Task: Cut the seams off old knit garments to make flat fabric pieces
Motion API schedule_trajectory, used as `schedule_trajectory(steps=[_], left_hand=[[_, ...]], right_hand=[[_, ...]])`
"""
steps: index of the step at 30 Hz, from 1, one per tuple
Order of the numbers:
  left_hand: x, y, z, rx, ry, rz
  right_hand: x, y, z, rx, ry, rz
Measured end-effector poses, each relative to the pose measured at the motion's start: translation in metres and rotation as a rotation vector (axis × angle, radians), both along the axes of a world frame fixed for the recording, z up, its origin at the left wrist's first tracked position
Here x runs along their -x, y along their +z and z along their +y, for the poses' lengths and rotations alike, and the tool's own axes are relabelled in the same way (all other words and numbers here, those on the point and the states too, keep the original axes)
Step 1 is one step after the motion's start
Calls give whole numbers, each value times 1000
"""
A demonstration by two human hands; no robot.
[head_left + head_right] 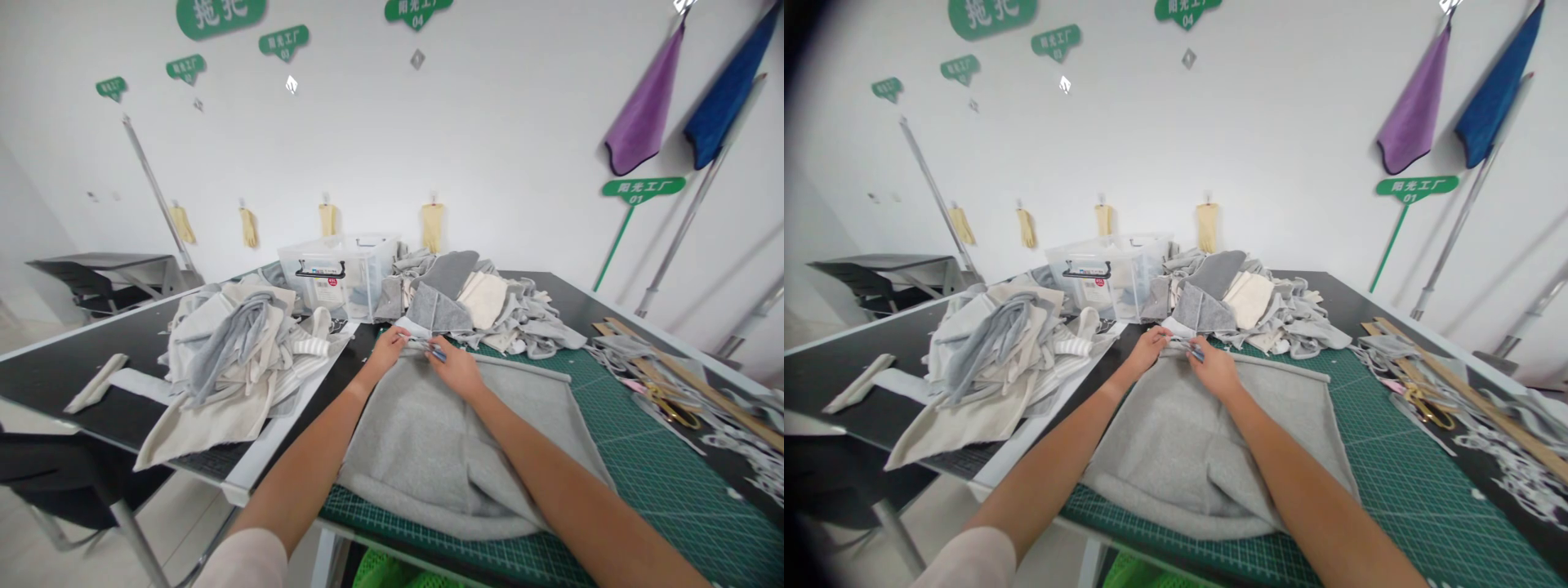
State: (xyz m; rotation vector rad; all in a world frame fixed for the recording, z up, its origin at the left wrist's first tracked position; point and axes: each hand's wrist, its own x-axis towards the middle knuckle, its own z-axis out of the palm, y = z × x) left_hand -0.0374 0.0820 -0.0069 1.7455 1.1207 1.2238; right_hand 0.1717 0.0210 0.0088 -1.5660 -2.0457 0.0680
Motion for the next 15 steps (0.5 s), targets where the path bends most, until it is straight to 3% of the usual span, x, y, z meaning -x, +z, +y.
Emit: schedule_trajectory(steps=[7,11,15], left_hand=[[0,4,-18,-24,-140,4],[1,14,-28,31,-201,-17],[0,19,-31,-28,-250,3]], right_hand=[[-1,3,-3,-81,108,158],[-2,3,-2,-39,147,199],[-3,1,1,-9,183,222]])
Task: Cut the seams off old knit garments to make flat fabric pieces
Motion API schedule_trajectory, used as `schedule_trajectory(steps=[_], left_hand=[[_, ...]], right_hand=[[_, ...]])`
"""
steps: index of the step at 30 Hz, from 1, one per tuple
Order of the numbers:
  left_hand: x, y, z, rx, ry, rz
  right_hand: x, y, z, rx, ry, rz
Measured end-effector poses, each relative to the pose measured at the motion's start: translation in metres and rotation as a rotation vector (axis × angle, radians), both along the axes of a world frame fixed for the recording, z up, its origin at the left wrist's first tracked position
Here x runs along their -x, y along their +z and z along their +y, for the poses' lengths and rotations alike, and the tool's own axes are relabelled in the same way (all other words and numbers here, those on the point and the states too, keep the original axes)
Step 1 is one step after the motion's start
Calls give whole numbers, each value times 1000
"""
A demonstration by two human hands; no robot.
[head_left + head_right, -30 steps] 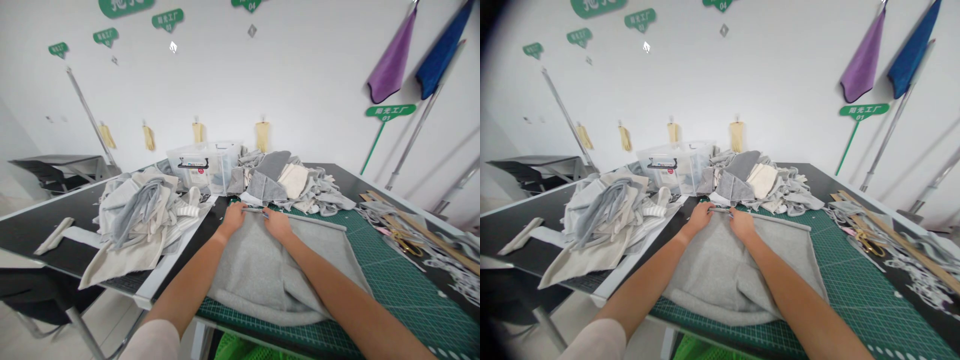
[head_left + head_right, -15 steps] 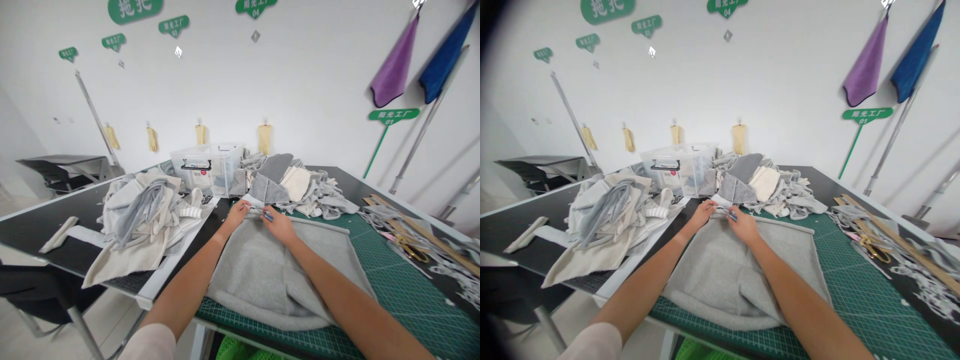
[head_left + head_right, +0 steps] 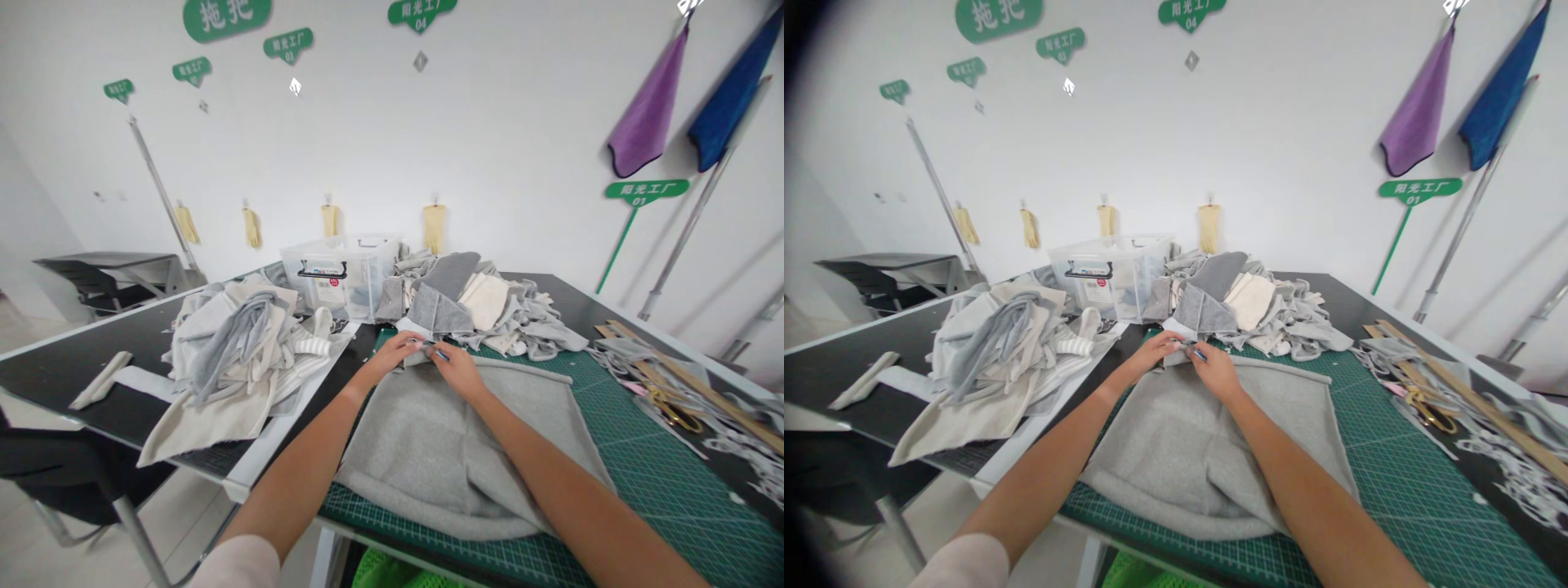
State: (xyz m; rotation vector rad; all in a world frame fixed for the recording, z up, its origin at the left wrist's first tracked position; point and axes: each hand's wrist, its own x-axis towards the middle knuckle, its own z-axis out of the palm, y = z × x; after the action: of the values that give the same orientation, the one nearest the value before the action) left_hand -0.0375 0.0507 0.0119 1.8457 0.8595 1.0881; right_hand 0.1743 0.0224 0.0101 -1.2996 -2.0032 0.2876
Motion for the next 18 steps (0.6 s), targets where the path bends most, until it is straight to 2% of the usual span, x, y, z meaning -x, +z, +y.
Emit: schedule_trajectory(steps=[4,8,14,18], left_hand=[[-1,-5,4,-66,-54,14],[-2,-11,8,-73,51,25],[-3,-18,10,117,160,31],[-3,-19,11,51,148,59]], right_hand=[[-2,-4,7,34,13,39],[-2,-10,12,42,13,123],[0,-14,13,67,13,168],[-1,-12,14,46,9,113]])
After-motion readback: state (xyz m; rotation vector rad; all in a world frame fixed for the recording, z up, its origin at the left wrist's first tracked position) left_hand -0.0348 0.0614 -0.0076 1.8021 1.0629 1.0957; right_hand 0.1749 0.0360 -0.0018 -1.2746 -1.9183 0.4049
